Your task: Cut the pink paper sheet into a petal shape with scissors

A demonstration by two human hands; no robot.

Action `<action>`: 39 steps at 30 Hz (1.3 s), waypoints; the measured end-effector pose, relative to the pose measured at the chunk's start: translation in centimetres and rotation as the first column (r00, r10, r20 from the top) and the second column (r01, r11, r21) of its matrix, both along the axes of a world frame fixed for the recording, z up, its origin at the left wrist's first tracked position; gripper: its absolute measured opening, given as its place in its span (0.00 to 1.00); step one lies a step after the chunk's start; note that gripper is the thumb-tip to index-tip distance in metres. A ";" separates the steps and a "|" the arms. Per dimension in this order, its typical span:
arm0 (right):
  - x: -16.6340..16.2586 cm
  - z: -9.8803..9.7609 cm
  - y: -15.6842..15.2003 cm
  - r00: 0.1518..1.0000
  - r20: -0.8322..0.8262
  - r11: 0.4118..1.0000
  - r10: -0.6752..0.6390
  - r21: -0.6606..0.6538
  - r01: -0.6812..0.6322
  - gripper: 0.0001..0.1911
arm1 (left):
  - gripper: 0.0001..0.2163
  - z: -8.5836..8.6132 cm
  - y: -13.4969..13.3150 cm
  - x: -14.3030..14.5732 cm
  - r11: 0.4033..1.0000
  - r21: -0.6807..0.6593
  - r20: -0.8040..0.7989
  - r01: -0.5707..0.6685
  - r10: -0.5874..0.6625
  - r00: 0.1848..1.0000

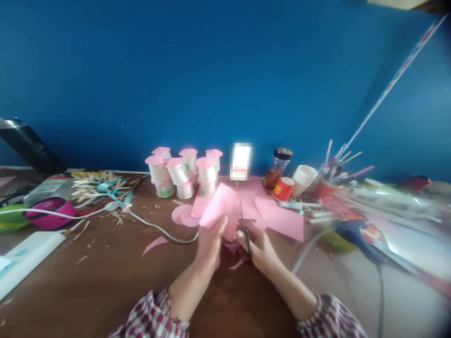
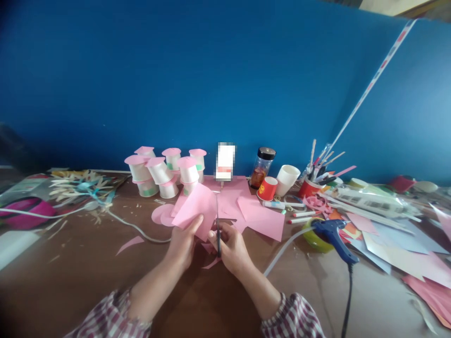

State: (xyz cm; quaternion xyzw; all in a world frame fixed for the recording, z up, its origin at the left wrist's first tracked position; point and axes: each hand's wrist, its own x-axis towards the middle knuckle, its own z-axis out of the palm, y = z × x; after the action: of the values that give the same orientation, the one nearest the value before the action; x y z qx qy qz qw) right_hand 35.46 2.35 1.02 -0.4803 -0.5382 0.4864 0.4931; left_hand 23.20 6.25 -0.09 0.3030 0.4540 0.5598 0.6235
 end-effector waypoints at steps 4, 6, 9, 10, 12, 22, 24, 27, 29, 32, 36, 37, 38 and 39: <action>-0.1 0.1 0.0 1.000 -0.001 1.000 0.000 0.002 0.000 0.11 | 0.19 -0.2 0.1 -0.1 1.000 0.002 -0.016 -0.007 0.007 1.000; -0.1 0.2 0.0 1.000 -0.005 1.000 -0.002 0.002 0.002 0.12 | 0.19 -0.4 0.2 -0.2 1.000 0.015 -0.002 -0.006 0.006 1.000; -0.2 0.4 0.0 1.000 -0.001 1.000 -0.012 0.000 0.012 0.12 | 0.19 -0.6 0.2 -0.2 1.000 0.027 0.008 0.005 -0.005 1.000; -0.2 0.5 0.0 1.000 0.004 1.000 -0.018 0.001 0.018 0.12 | 0.19 -0.7 0.2 -0.1 1.000 0.025 0.009 0.011 -0.011 1.000; -0.2 0.6 0.0 0.999 0.018 1.000 -0.028 0.001 0.028 0.13 | 0.20 -0.6 0.1 -0.1 1.000 0.011 0.013 0.024 -0.025 1.000; -0.2 0.4 0.1 0.998 0.032 0.999 -0.049 -0.008 0.049 0.12 | 0.19 0.1 0.0 -0.1 0.999 0.016 0.045 0.041 -0.042 0.998; -0.2 0.4 0.1 0.998 0.027 0.999 -0.054 -0.006 0.054 0.12 | 0.18 0.3 0.0 -0.1 0.999 0.028 0.056 0.039 -0.041 0.998; -0.3 0.4 0.1 0.998 0.024 0.998 -0.057 0.003 0.057 0.12 | 0.16 0.5 -0.1 0.0 0.998 0.039 0.070 0.043 -0.045 0.996; -0.3 0.5 0.1 0.998 0.024 0.998 -0.055 0.000 0.055 0.12 | 0.16 0.6 -0.1 0.0 0.998 0.050 0.076 0.044 -0.047 0.996; -0.3 0.4 0.1 0.998 0.022 0.998 -0.059 -0.025 0.059 0.13 | 0.18 0.6 -0.1 0.0 0.997 0.052 0.085 0.049 -0.054 0.995; -0.2 0.1 0.2 0.998 0.009 0.997 -0.069 -0.032 0.069 0.14 | 0.19 0.2 0.1 0.1 0.999 0.006 0.063 0.041 -0.041 0.997; -0.2 0.0 0.2 0.998 0.001 0.997 -0.068 -0.028 0.068 0.14 | 0.19 0.1 0.2 0.1 1.000 0.002 0.062 0.029 -0.029 0.998; -0.2 0.0 0.2 0.998 -0.008 0.998 -0.065 -0.024 0.065 0.15 | 0.20 0.1 0.2 0.1 1.000 0.001 0.062 0.014 -0.014 0.998; -0.2 0.0 0.3 0.998 -0.016 0.998 -0.061 -0.023 0.061 0.15 | 0.20 0.1 0.2 0.1 1.000 0.000 0.063 0.001 -0.001 0.998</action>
State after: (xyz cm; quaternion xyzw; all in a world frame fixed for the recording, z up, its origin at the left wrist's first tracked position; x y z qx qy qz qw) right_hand 35.30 2.60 0.99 -0.4978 -0.5136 0.4810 0.5069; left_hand 23.29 6.45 -0.02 0.2857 0.4338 0.5688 0.6377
